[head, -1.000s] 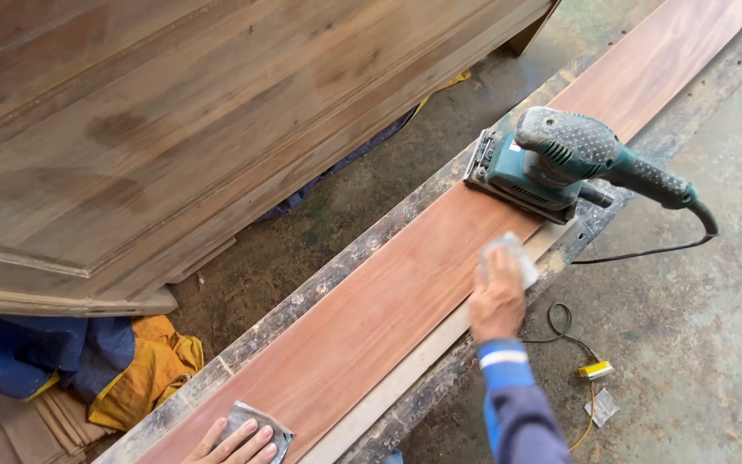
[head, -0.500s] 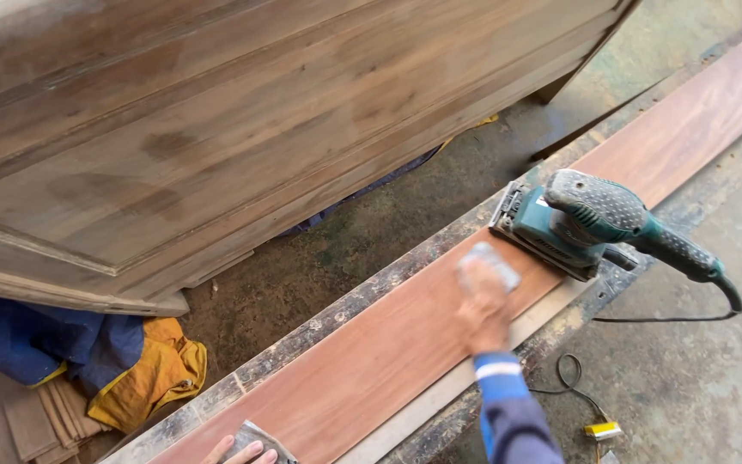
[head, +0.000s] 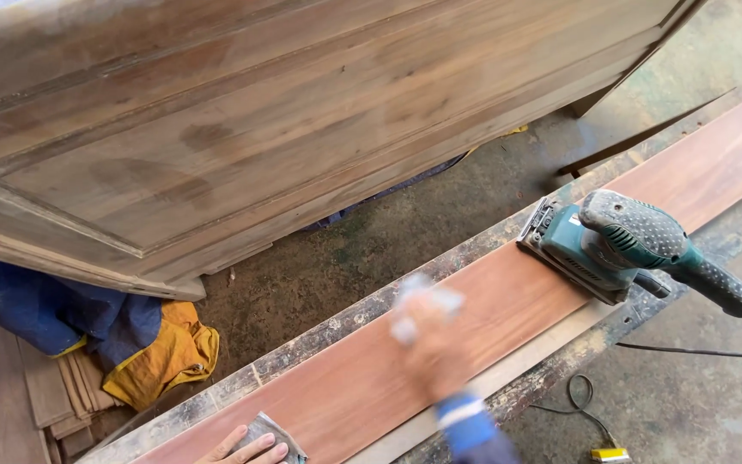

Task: Sanding a wooden board and a triangular wood frame using sandpaper and an electric orbital sander.

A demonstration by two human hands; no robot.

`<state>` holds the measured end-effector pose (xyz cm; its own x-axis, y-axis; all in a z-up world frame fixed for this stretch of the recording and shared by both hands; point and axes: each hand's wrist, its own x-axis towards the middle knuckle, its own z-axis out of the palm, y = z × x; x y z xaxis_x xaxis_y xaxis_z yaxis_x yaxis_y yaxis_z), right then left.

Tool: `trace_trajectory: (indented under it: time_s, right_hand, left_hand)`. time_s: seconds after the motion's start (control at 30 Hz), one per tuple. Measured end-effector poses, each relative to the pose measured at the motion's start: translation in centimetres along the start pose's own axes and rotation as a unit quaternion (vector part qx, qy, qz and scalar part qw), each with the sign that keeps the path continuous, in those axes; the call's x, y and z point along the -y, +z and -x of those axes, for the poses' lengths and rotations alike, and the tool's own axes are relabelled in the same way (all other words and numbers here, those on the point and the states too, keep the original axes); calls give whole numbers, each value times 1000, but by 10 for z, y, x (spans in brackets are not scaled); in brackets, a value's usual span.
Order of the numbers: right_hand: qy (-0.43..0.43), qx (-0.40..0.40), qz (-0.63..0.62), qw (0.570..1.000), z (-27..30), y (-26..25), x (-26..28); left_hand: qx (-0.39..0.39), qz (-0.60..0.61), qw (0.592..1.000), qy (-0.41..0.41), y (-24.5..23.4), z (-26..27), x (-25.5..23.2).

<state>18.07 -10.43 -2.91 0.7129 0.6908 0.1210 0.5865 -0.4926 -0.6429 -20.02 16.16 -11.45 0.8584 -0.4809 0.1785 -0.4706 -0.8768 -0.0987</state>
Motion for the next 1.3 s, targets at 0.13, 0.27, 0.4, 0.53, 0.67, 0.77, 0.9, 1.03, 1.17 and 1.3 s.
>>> trace_trajectory:
  time_s: [0.13, 0.27, 0.4, 0.53, 0.67, 0.77, 0.9, 1.03, 1.17, 1.3]
  right_hand:
    - [296, 41, 77, 951, -41, -52, -50]
    - [66, -111, 140, 982, -1, 0, -3]
    - [-167, 33, 0, 985, 64, 56, 61]
    - [-84, -9, 10, 996, 67, 9, -45]
    - [30, -129, 141, 981, 43, -61, -140]
    - [82, -146, 166, 972, 29, -77, -157]
    - [92, -164, 139, 972, 29, -76, -152]
    - [80, -168, 128, 974, 24, -78, -151]
    - [91, -170, 130, 973, 27, -77, -152]
    - [88, -167, 148, 971, 28, -74, -155]
  left_hand:
    - [44, 53, 998, 7, -17, -5, 10]
    - [45, 48, 998, 18, -3, -1, 2]
    - [28, 41, 999, 8, 13, -27, 5]
    - [9, 41, 999, 6, 17, -88, 8]
    - [147, 157, 976, 23, -20, -270, 31]
    - [196, 159, 968, 9, -14, -408, 38]
    - [98, 154, 980, -78, 11, -469, 30]
    - [98, 107, 987, -62, -19, -381, 21]
    - [123, 159, 979, -26, -23, -246, 1]
    - [198, 241, 950, -1, -35, -273, 12]
